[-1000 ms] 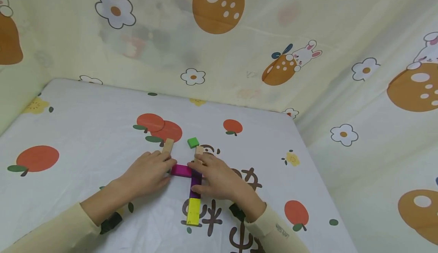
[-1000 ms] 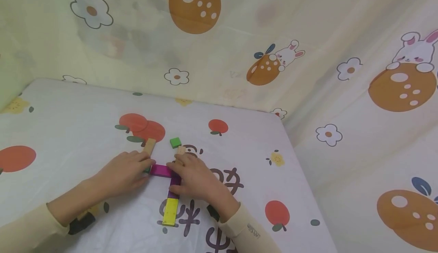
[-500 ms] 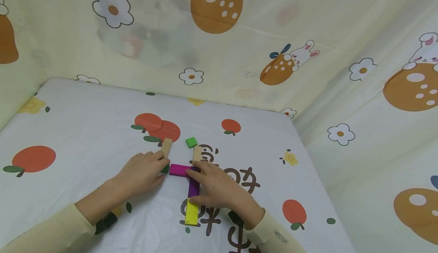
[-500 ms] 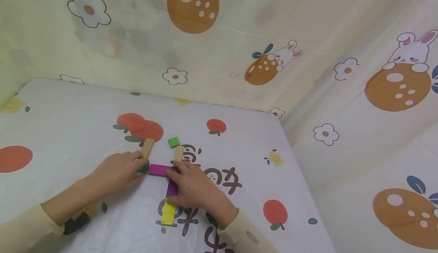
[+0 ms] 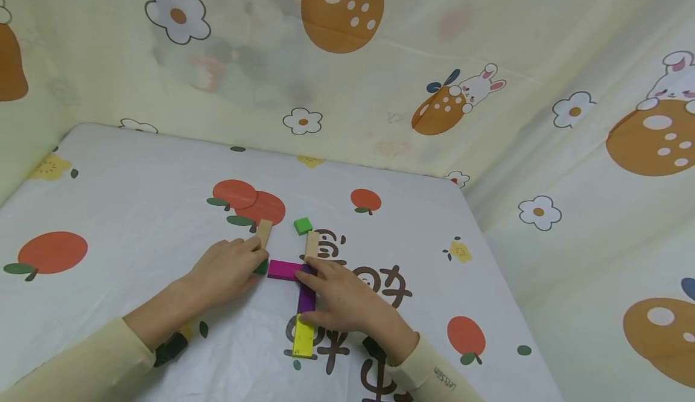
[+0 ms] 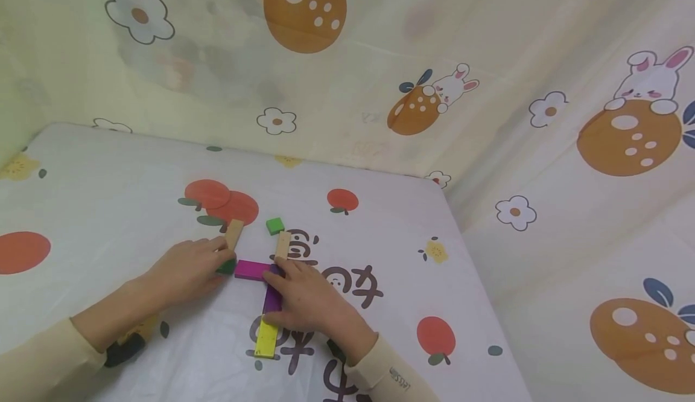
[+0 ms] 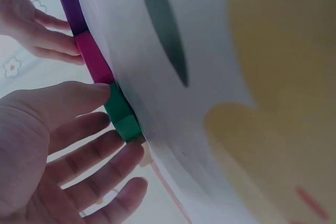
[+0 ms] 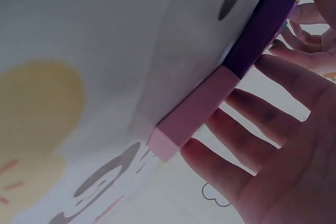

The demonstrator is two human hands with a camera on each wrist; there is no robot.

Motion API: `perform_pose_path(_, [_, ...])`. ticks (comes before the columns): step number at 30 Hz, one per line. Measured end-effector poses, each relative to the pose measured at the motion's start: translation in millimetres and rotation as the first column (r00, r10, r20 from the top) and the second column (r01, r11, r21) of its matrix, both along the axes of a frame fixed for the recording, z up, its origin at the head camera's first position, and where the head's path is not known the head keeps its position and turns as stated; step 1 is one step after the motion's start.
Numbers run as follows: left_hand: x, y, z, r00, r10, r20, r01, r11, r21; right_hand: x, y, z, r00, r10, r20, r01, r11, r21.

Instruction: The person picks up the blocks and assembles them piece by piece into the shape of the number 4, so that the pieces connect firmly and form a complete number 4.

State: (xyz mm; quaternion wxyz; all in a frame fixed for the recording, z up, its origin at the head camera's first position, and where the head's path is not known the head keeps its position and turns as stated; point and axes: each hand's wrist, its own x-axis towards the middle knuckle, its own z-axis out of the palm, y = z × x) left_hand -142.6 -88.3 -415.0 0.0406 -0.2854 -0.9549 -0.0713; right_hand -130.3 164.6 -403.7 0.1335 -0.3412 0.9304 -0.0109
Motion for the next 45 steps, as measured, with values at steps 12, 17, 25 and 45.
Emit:
perform_pose_path(12, [-7.0,1.7,0.1,0.999,0.000,0.033,0.000,1.000,0.015,0.1,3.0,-1.7,0.999,0.031,-0.025,-0.031,1.000,0.003])
perform_pose_path(17, [-10.0,2.8,0.6,0.999,0.005,0.051,-0.005,1.000,0.010,0.2,2.7,-1.0,0.999,0.030,-0.027,-0.030,0.999,0.011])
perform_pose_path(25, [-11.8,2.8,-1.2,0.998,0.003,0.059,-0.003,1.000,0.001,-1.0,1.5,-0.9,0.999,0.042,-0.024,-0.041,0.999,0.027])
perform_pose_path(45, [-10.0,-4.0,-1.5,0.999,-0.035,0.020,0.035,0.999,0.007,0.4,0.3,-1.1,0.999,0.036,-0.024,-0.035,0.999,0.031])
